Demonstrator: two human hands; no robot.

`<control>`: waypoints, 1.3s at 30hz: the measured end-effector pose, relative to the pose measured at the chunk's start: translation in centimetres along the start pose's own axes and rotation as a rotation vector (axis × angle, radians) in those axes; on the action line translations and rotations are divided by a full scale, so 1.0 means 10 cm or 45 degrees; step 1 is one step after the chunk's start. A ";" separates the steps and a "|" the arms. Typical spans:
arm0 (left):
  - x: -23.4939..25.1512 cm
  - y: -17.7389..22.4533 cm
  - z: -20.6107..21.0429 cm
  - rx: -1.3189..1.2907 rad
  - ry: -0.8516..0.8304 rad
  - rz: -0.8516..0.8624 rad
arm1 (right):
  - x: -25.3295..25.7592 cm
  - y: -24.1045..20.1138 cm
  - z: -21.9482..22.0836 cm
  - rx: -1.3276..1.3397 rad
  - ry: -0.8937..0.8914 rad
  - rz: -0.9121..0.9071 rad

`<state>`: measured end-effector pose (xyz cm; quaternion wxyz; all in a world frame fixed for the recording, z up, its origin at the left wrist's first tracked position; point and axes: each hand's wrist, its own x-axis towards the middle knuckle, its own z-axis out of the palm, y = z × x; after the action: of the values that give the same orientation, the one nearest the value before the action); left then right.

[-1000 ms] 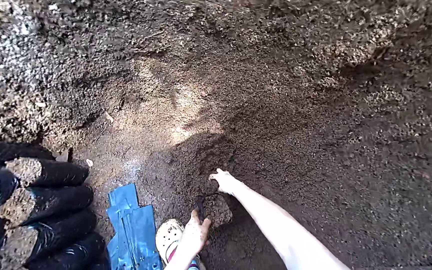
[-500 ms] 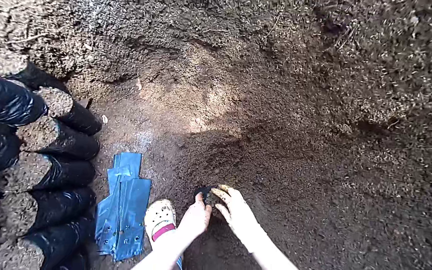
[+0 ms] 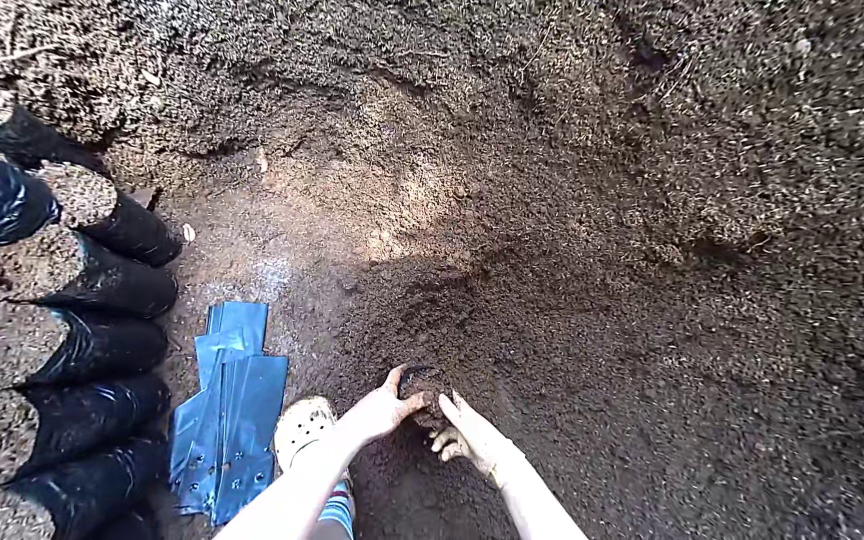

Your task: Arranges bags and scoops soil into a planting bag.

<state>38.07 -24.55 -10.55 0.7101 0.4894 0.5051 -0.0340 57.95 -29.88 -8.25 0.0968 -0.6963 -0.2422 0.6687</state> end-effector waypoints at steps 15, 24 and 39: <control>-0.06 0.07 -0.06 -0.179 0.047 -0.083 | 0.03 0.14 -0.17 0.031 -0.174 -0.226; 0.01 0.11 0.14 -0.157 0.297 0.041 | 0.04 -0.03 0.12 -0.373 0.248 -0.206; -0.10 0.15 0.63 -0.766 0.325 -0.207 | 0.21 -0.82 -0.25 -1.077 -0.219 -0.163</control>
<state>42.64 -28.80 -8.74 0.7488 0.2160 0.6147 0.1216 58.68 -21.33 -6.09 -0.1763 -0.6001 -0.5445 0.5589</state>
